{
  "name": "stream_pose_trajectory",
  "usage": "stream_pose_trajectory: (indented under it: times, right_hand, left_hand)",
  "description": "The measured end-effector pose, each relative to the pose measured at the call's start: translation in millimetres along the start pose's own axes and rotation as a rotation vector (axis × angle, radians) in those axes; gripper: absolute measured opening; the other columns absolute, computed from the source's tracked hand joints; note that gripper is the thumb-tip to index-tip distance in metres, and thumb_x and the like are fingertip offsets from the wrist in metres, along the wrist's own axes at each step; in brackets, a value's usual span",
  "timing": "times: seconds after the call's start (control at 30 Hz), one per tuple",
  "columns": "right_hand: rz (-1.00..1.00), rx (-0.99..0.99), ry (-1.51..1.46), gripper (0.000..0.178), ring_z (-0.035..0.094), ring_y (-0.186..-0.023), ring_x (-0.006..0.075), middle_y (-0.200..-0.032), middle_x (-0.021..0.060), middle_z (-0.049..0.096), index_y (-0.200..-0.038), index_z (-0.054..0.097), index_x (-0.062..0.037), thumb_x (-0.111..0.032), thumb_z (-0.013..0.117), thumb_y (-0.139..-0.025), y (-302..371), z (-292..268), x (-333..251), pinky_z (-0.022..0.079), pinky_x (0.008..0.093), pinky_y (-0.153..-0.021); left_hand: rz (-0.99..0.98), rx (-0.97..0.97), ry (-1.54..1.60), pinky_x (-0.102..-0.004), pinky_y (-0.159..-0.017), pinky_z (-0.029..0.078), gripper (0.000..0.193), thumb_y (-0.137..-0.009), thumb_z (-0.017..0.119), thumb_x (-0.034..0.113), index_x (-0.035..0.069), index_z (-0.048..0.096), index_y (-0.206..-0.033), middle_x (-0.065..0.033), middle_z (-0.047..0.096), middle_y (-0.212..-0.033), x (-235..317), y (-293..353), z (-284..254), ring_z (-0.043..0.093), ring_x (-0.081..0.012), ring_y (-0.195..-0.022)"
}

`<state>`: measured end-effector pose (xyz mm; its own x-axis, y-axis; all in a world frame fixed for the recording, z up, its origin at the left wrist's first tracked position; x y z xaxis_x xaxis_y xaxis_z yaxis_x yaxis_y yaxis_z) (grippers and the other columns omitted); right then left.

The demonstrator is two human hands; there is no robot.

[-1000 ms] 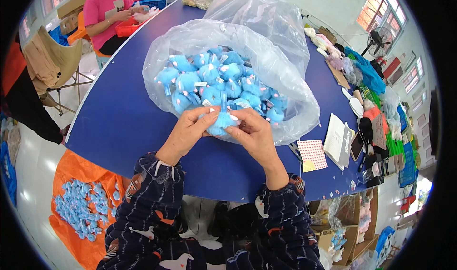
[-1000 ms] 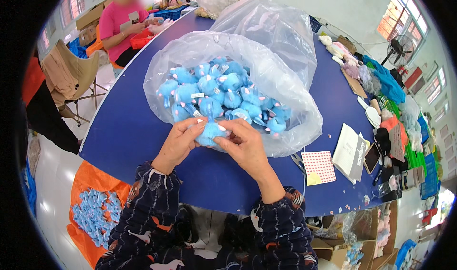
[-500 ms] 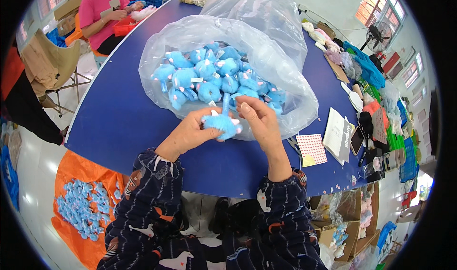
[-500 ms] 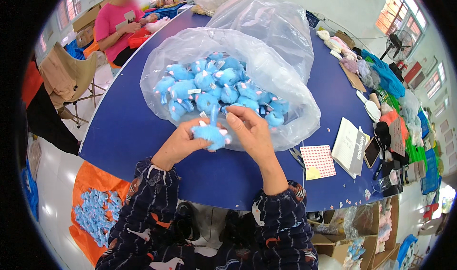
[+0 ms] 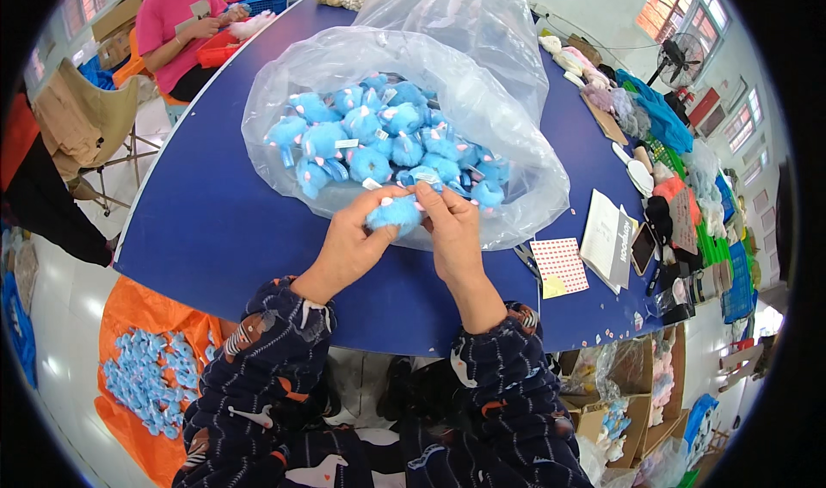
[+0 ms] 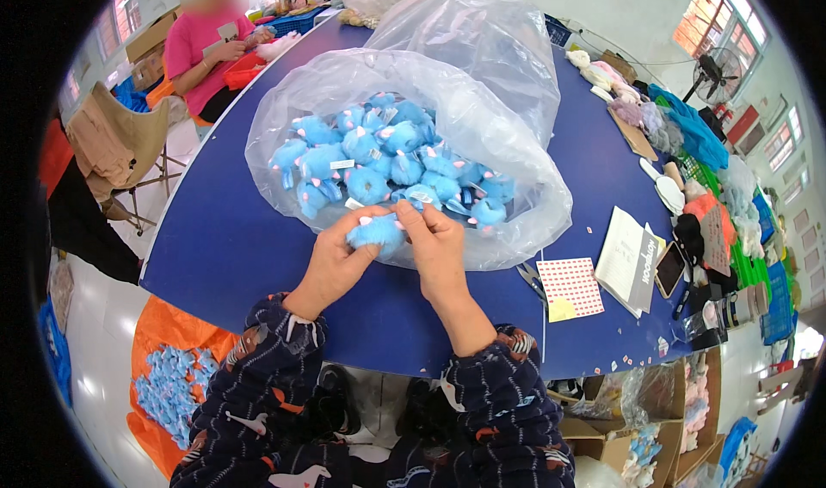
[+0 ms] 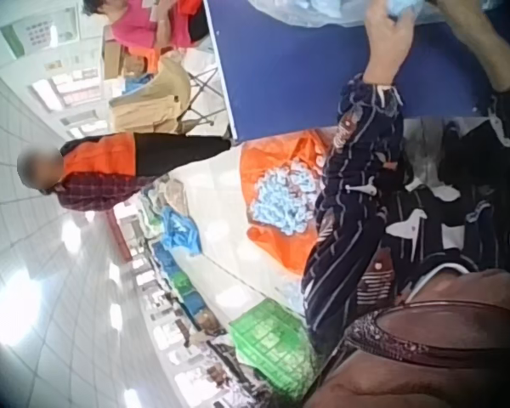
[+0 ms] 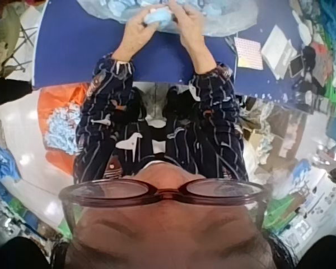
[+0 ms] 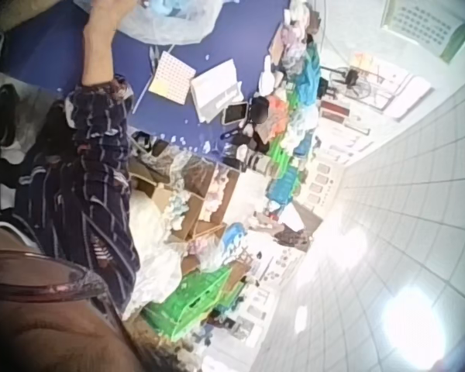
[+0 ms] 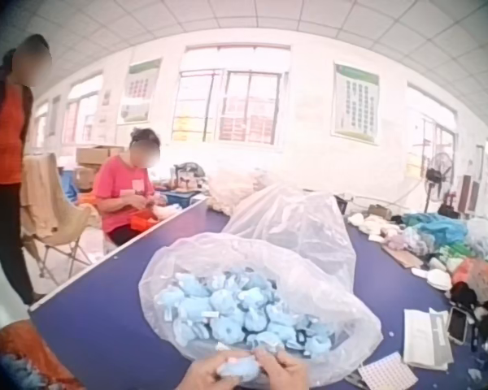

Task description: The person trims loose threads from small blue plush toys using scissors and then applies small stickers to each toy. The finished items are placed into a plastic bag on the table.

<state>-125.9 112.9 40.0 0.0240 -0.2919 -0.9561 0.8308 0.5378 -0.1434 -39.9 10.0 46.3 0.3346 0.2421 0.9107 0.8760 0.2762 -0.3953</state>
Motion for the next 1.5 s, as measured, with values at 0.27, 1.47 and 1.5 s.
stream_pose_trajectory:
  times: [0.27, 1.47, 1.5]
  right_hand:
    - [-0.170, -0.155, 0.429, 0.020, 0.049, -0.064, 0.0051, -0.076, 0.0003, 0.058, -0.089, 0.064, 0.0008, -0.019, 0.061, -0.084, 1.2, 1.8, -20.4, 0.040, 0.0209, -0.057]
    - [-0.372, 0.235, 0.721, 0.016, 0.058, -0.063, 0.0163, -0.076, 0.0110, 0.061, -0.090, 0.060, 0.0020, -0.012, 0.058, -0.082, 44.3, -64.0, -74.8, 0.045, 0.0257, -0.058]
    - [-0.375, 0.263, 0.797, 0.016, 0.058, -0.064, 0.0198, -0.078, 0.0124, 0.061, -0.089, 0.061, 0.0015, -0.011, 0.059, -0.081, 53.5, -81.4, -79.7, 0.045, 0.0272, -0.059]
  left_hand:
    - [-0.308, -0.052, 0.503, -0.0251, -0.075, 0.048, 0.047, -0.084, 0.056, 0.007, 0.002, 0.037, -0.126, -0.0062, 0.054, -0.105, -17.1, -2.2, -2.9, 0.056, -0.0142, -0.094]
    - [-0.233, 0.070, 0.534, -0.0266, -0.084, 0.044, 0.013, -0.091, 0.049, 0.015, 0.003, 0.054, -0.090, -0.0102, 0.058, -0.100, -20.0, -6.5, -10.4, 0.055, -0.0137, -0.090]
    - [-0.232, 0.065, 0.513, -0.0261, -0.083, 0.044, 0.014, -0.091, 0.048, 0.015, 0.002, 0.055, -0.090, -0.0102, 0.059, -0.101, -20.5, -5.8, -9.3, 0.055, -0.0127, -0.089]
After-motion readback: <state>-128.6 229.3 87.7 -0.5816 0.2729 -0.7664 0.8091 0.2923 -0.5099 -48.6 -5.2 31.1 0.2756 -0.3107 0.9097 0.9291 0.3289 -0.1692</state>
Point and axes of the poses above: each hand's wrist, its own y-axis away from the middle knuckle, its own z-axis out of the palm, x = y × z, the point moved 6 cm from there along -y, towards the middle knuckle
